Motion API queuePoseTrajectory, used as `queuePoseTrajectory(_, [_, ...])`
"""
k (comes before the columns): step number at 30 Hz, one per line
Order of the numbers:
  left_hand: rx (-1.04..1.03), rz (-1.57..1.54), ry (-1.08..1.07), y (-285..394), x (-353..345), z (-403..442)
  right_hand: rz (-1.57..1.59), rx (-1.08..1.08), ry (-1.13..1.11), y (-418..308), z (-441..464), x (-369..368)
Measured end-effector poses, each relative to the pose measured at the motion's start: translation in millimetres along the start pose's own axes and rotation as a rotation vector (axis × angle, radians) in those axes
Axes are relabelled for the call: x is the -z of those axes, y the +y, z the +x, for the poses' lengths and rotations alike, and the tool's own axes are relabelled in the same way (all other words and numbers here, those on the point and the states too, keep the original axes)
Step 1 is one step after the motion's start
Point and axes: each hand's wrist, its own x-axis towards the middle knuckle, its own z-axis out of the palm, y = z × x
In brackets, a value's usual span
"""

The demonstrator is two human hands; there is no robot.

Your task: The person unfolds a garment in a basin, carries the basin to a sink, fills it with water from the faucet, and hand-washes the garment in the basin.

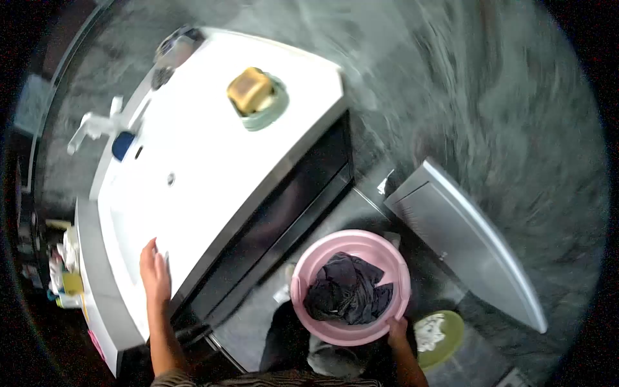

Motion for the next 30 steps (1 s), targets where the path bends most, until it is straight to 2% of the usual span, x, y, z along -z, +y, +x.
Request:
queuePoseTrajectory(3, [-0.12,0.018,0.05,-5.3,0.3,2.9,-0.018,0.074,0.057,-73.3,-90.8,5.4])
queuePoseTrajectory(4, [-0.13,0.026,0.069,-6.3,4.9,-1.8,-0.099,0.001,0.075,-106.4,-131.7,19.8])
queuePoseTrajectory(6, [-0.167,-0.041,0.095,-9.8,11.9,-0.3,-0.188,0.104,0.123,-161.8,-190.1,33.6])
queuePoseTrajectory(7, [-0.177,-0.028,0.107,-11.4,13.0,1.8,-0.431,0.17,0.151,-191.4,-216.7,36.7])
queuePoseTrajectory(9, [-0.142,-0.067,0.118,-12.1,11.7,4.5,-0.515,0.228,0.1,-241.1,-257.2,47.2])
queuePoseTrajectory(10, [-0.123,-0.116,0.06,-18.6,14.1,8.4,-0.359,0.246,0.023,-256.8,-276.9,37.0])
queuePoseTrajectory(12, [-0.104,-0.102,-0.031,-18.5,18.4,9.9,-0.288,0.401,-0.012,-297.2,-321.1,-21.3])
queuePoseTrajectory(13, [-0.104,-0.103,-0.082,-22.6,24.1,13.1,-0.246,0.426,0.082,-312.6,-344.0,-56.3])
queuePoseTrajectory(14, [-0.124,-0.133,-0.081,-28.4,25.4,15.8,-0.205,0.444,0.176,-326.2,-361.6,-87.6])
queuePoseTrajectory(16, [-0.116,-0.274,-0.194,-38.5,32.9,23.5,-0.232,0.416,0.184,-353.6,-375.7,-111.5])
queuePoseTrajectory(17, [-0.121,-0.293,-0.206,-47.2,44.9,30.2,-0.242,0.416,0.168,-363.8,-405.7,-154.4])
queuePoseTrajectory(19, [-0.107,-0.406,-0.655,-60.0,57.4,54.5,-0.248,0.429,0.087,-383.0,-427.6,-241.1])
queuePoseTrajectory(20, [-0.105,-0.41,-0.657,-70.2,58.0,62.0,-0.25,0.438,0.023,-387.8,-427.0,-272.3])
queuePoseTrajectory(22, [0.293,-1.027,-0.883,-95.2,55.1,78.0,-0.252,0.434,-0.081,-390.7,-420.1,-341.2])
queuePoseTrajectory(23, [0.283,-1.264,-0.891,-106.4,60.0,82.7,-0.249,0.394,-0.121,-390.6,-414.3,-374.7])
queuePoseTrajectory(24, [0.287,-1.279,-0.883,-108.3,75.9,84.4,-0.25,0.353,-0.156,-388.1,-407.8,-403.4])
queuePoseTrajectory(26, [0.49,-1.493,-0.849,-114.8,120.2,87.9,-0.344,0.293,-0.201,-381.2,-382.5,-456.1])
queuePoseTrajectory(28, [0.533,-1.586,-0.817,-134.7,133.3,84.6,-0.454,0.191,-0.291,-372.7,-347.0,-495.6])
queuePoseTrajectory(30, [0.589,-1.703,-0.943,-151.4,151.1,85.7,-0.575,0.076,-0.454,-364.5,-330.0,-535.0])
